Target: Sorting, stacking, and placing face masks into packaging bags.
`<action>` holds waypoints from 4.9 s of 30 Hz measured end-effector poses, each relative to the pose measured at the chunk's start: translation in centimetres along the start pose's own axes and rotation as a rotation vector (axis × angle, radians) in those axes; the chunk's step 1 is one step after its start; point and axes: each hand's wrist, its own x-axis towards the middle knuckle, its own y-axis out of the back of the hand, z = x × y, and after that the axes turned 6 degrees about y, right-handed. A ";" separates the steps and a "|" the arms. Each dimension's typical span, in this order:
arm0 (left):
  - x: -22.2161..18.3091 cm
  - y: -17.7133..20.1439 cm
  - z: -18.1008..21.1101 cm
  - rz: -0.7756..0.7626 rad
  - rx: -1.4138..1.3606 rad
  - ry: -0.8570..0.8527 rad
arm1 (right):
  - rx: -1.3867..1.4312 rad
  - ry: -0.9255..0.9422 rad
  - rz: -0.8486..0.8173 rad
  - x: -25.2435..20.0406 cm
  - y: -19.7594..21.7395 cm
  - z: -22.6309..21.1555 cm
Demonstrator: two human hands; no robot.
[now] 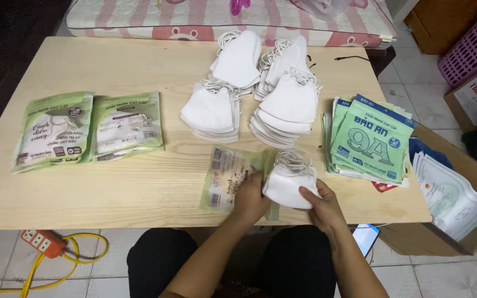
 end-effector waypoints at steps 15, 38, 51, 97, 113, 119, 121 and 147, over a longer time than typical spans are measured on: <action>-1.7 3.9 2.6 0.104 0.047 0.023 | -0.441 0.115 -0.050 -2.1 -2.8 -0.4; -4.4 3.8 3.3 0.228 0.159 -0.455 | -0.370 -0.053 -0.616 -0.6 -6.6 2.0; -6.0 7.4 7.0 -0.051 -0.022 -0.425 | -0.537 0.336 -0.567 -2.4 -7.4 -2.5; -5.4 7.4 -1.6 -0.098 -0.910 0.518 | -1.537 -0.487 0.190 3.7 27.5 8.5; -4.8 7.5 -2.6 0.041 -0.929 0.518 | -1.050 0.808 0.394 -11.0 18.1 8.0; -4.3 6.7 -3.0 0.225 -0.970 0.626 | -0.464 0.756 -0.047 -10.8 3.3 -0.8; -4.1 7.4 -2.3 0.241 -0.918 0.670 | -0.285 0.544 -0.226 -9.0 -2.1 -2.7; -0.7 13.7 -8.3 0.279 -0.992 0.117 | -0.240 0.285 -0.612 -1.4 -12.0 0.8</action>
